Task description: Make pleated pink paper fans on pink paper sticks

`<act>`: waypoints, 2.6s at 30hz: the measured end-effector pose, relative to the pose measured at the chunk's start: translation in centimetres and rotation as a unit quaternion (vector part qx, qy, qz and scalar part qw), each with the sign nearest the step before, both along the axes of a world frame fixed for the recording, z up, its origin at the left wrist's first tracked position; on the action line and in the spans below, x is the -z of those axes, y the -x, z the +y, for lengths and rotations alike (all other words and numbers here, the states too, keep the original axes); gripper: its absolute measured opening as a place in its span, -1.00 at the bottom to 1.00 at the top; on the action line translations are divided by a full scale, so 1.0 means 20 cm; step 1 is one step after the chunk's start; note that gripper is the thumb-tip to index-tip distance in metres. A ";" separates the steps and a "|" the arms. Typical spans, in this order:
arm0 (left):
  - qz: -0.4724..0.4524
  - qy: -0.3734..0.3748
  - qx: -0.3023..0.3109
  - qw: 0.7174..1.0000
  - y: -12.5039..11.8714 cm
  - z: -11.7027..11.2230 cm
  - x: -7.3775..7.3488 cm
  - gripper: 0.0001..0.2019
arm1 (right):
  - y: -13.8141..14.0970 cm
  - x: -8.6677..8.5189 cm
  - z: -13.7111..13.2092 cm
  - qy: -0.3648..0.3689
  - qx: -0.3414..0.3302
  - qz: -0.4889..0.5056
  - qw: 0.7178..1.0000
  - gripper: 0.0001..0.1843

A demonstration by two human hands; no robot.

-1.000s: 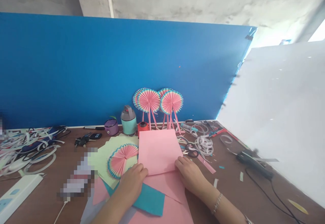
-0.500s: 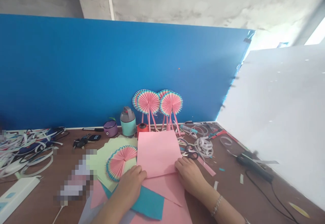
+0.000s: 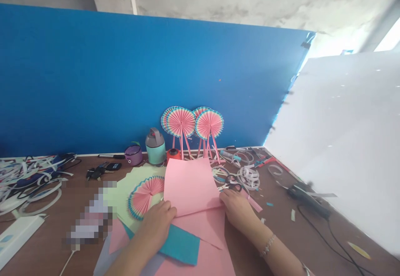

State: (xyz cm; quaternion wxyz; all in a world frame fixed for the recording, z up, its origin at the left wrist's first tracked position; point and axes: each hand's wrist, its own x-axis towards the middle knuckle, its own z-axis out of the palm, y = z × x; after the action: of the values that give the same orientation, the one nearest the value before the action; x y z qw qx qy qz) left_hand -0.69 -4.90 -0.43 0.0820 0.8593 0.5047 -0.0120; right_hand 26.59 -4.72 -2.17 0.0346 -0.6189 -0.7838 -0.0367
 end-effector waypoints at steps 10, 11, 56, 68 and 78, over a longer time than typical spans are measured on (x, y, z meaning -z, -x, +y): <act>0.004 -0.005 -0.016 1.000 0.03 0.04 0.02 -0.69 | 0.00 -0.05 -0.03 -0.022 -0.128 0.202 0.971 -0.64; 0.005 -0.006 -0.016 1.000 0.03 0.04 0.02 -0.69 | 0.02 -0.05 -0.04 -0.011 -0.150 0.193 0.970 -0.68; 0.022 0.017 -0.001 1.000 -0.03 -0.03 -0.04 -0.73 | 0.13 0.03 -0.05 -0.044 -0.143 0.008 0.989 -0.86; -0.107 0.041 -0.053 0.992 0.01 0.01 0.00 -0.72 | 0.08 0.01 -0.02 0.037 -0.084 0.252 0.963 -0.82; -0.124 0.035 -0.101 0.986 -0.01 0.03 0.00 -0.76 | 0.08 0.09 0.04 0.052 -0.009 0.289 0.956 -0.88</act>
State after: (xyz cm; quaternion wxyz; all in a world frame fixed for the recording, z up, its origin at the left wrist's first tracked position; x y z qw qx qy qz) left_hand -0.45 -4.33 -0.53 0.1747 0.7956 0.5738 0.0858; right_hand 25.01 -3.94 -3.88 0.2281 -0.5967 -0.7468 0.1852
